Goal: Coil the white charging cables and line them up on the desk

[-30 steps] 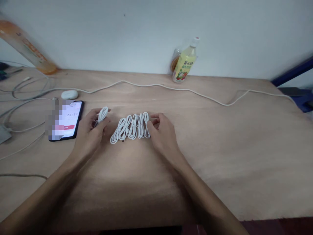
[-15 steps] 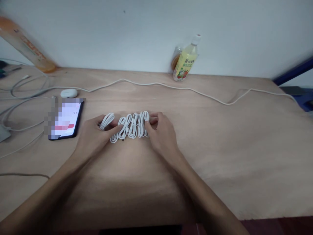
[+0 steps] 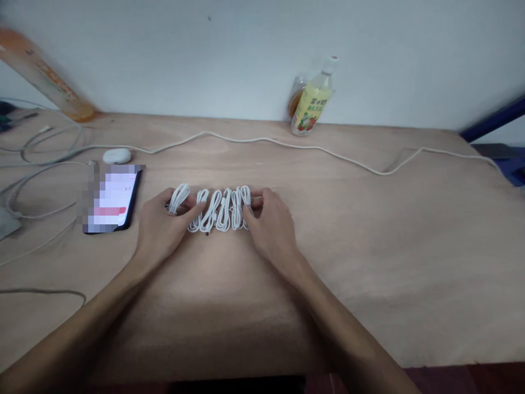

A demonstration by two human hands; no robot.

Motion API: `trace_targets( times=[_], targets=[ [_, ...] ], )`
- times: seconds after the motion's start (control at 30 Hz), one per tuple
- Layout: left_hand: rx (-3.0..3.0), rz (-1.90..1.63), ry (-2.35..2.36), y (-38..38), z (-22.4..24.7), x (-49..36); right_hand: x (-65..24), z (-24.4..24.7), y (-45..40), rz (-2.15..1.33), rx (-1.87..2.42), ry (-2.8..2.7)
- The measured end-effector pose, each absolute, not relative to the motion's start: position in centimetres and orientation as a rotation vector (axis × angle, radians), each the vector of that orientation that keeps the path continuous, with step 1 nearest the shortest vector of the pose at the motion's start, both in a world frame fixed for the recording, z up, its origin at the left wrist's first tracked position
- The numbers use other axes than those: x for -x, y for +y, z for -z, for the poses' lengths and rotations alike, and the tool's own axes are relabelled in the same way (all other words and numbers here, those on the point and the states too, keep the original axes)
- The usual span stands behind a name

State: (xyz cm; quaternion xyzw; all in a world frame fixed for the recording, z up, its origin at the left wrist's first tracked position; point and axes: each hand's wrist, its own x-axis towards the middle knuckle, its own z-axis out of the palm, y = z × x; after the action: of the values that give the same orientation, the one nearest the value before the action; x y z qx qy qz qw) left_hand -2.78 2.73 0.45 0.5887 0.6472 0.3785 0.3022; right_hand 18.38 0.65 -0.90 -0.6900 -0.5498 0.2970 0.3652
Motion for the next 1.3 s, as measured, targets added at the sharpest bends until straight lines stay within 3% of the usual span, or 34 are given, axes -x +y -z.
trace_targets(
  times=[0.67,1.3],
  targets=[
    [-1.534,-0.968,1.791,2.7,-1.0,2.6,-17.3,1.5,0.3,-0.795,1.560,-1.484],
    [-1.592,-0.834,1.978,2.6,-1.5,2.3,-16.4,1.6,-0.5,-0.659,1.668,-1.488]
  ],
)
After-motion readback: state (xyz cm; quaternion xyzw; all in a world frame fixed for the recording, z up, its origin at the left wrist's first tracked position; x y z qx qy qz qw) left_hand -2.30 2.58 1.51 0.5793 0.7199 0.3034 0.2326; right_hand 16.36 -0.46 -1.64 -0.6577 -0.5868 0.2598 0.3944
